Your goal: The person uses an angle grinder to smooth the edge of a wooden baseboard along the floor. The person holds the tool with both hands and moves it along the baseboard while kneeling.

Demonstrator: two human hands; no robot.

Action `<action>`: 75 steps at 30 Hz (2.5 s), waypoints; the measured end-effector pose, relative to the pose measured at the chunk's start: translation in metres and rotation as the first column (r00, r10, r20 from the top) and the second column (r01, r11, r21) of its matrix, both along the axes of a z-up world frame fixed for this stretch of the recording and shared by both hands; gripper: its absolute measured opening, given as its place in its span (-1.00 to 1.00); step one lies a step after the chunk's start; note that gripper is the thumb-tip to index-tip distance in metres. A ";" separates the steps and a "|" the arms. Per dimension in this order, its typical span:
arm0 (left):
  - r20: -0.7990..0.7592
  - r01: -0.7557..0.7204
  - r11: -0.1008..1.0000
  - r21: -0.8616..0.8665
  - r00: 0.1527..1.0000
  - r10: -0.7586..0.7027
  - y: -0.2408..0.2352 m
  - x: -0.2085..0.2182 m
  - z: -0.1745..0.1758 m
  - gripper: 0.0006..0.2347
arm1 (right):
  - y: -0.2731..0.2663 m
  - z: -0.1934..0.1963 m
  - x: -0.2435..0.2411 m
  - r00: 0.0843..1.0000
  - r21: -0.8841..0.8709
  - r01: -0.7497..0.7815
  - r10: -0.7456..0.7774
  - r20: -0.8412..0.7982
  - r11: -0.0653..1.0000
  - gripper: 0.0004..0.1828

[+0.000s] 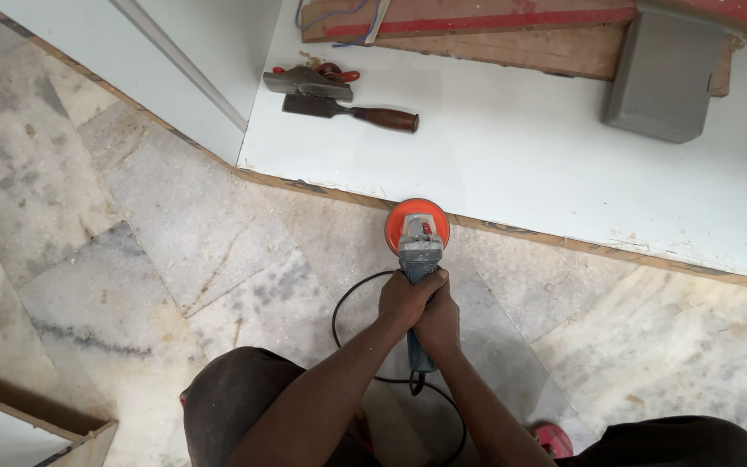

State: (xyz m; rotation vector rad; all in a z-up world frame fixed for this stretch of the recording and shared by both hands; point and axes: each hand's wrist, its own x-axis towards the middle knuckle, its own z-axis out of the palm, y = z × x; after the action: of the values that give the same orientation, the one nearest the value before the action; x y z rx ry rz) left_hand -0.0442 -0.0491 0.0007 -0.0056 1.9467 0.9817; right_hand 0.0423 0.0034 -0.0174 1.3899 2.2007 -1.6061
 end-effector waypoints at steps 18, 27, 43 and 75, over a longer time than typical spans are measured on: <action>0.069 0.039 0.989 0.139 0.996 -0.049 0.007 0.011 -0.013 -0.37 | 0.006 -0.007 0.013 0.998 0.041 0.055 -0.056 0.031 0.998 -0.26; 0.047 -0.043 0.996 0.081 0.998 0.039 0.006 0.003 -0.012 -0.29 | 0.009 -0.005 0.000 1.000 0.030 -0.003 0.003 0.005 1.000 -0.31; 0.041 0.047 0.993 0.107 0.998 -0.052 0.017 0.020 -0.014 -0.34 | 0.016 -0.009 0.022 0.997 0.051 0.062 -0.064 0.053 0.997 -0.28; 0.039 -0.008 0.998 0.070 0.999 0.005 0.021 0.021 -0.012 -0.30 | 0.025 -0.001 0.016 0.997 0.014 -0.012 0.011 0.072 1.000 -0.28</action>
State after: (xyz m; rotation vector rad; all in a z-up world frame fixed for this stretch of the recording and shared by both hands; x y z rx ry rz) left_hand -0.0227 -0.0278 -0.0118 0.0085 1.8773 1.0462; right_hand 0.0587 0.0284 -0.0181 1.4130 2.1804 -1.5148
